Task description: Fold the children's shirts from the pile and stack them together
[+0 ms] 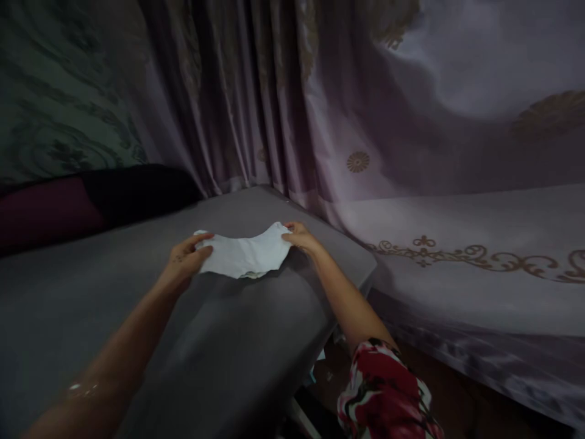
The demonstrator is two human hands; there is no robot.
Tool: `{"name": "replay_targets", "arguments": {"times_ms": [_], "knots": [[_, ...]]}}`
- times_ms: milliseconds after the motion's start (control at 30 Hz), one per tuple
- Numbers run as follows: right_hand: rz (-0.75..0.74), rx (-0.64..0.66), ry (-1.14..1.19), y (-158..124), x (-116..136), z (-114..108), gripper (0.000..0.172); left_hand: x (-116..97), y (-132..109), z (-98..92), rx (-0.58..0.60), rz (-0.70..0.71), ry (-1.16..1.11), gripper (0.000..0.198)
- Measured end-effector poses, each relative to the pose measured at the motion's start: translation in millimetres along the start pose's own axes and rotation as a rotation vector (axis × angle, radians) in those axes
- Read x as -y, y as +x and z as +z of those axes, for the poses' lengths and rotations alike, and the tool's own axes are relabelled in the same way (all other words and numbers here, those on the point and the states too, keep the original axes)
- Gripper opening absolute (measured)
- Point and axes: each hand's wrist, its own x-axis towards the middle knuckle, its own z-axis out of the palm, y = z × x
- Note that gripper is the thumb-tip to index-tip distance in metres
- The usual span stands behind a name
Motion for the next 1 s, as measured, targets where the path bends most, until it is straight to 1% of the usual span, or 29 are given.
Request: {"name": "replay_targets", "arguments": {"times_ms": [100, 200, 333, 433, 567, 733, 900, 1000], "knots": [[0.009, -0.045, -0.012, 0.5, -4.9, -40.6, 0.046, 10.1, 13.5, 40.9, 0.060, 0.044, 0.038, 0.054], [-0.020, -0.076, -0.067, 7.1, -7.8, -72.9, 0.052, 10.2, 18.0, 78.1, 0.095, 0.064, 0.055, 0.050], [-0.065, -0.132, -0.268, 23.0, -11.1, -102.1, 0.048, 3.7, 15.2, 118.6, 0.161, 0.049, 0.009, 0.051], [-0.075, -0.171, -0.451, 34.9, -12.9, -114.7, 0.042, 3.2, 12.5, 140.4, 0.192, 0.019, -0.033, 0.053], [-0.063, -0.166, -0.650, 46.2, -10.5, -124.8, 0.040, 11.6, 11.5, 160.4, 0.205, -0.027, -0.151, 0.056], [-0.143, -0.158, -0.894, 53.0, -6.1, -129.0, 0.041, 32.3, 10.5, 175.9, 0.216, -0.098, -0.322, 0.062], [-0.189, -0.130, -1.119, 54.9, -17.2, -122.1, 0.042, 53.4, 9.4, 178.4, 0.207, -0.199, -0.313, 0.066], [-0.168, -0.127, -1.184, 54.7, -27.3, -118.1, 0.043, 56.1, 10.5, 174.8, 0.198, -0.242, -0.276, 0.064]]}}
